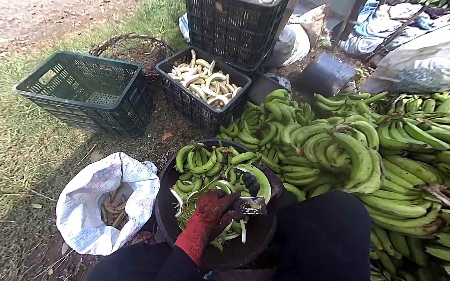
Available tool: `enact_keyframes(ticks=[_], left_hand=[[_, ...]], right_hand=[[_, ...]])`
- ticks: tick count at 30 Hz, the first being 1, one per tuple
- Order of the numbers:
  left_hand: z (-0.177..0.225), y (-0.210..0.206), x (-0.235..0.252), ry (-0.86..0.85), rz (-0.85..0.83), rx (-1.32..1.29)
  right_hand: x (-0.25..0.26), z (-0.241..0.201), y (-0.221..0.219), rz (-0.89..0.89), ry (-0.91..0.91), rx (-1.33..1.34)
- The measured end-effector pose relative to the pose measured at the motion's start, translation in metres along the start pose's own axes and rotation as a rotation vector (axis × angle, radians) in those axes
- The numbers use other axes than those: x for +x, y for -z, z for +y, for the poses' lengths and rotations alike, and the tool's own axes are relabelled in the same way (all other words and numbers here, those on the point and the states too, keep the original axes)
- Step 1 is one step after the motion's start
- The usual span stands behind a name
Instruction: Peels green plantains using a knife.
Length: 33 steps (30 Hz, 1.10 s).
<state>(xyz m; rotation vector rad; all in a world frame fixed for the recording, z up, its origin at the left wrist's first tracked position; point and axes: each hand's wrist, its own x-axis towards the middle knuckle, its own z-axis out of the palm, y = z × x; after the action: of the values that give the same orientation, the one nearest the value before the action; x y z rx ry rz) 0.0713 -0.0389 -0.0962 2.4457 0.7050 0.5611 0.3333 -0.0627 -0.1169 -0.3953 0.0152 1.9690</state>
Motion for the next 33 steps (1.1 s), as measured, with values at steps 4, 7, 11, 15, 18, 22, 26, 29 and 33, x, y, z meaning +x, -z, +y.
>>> enact_keyframes(ticks=[4,7,11,15,18,22,26,29,33], left_hand=[[-0.001,0.004,0.002,-0.013,-0.023,-0.004],[0.005,0.006,0.004,0.004,-0.058,0.002],[0.012,0.002,0.007,0.076,0.011,0.071],[0.012,-0.006,0.009,0.248,0.227,0.069],[0.01,-0.009,0.013,0.411,0.322,0.017],[0.001,-0.002,0.012,0.704,0.277,-0.212],[-0.013,0.004,0.004,0.764,0.27,-0.391],[-0.009,0.017,0.0,0.796,0.293,-0.617],[-0.005,0.049,0.0,0.802,0.531,-0.92]], right_hand=[[0.004,0.005,-0.017,0.147,-0.059,-0.189],[0.003,0.016,-0.034,0.206,-0.042,-0.347],[0.006,0.039,-0.038,0.199,0.081,-0.407],[0.011,0.063,-0.037,0.157,0.364,-0.495],[0.012,0.079,-0.036,0.151,0.481,-0.573],[0.005,0.084,-0.031,0.223,0.492,-0.938],[-0.004,0.077,-0.03,0.225,0.398,-0.942],[-0.009,0.061,-0.026,0.29,0.349,-0.973],[-0.016,0.047,-0.027,0.455,0.072,-1.367]])
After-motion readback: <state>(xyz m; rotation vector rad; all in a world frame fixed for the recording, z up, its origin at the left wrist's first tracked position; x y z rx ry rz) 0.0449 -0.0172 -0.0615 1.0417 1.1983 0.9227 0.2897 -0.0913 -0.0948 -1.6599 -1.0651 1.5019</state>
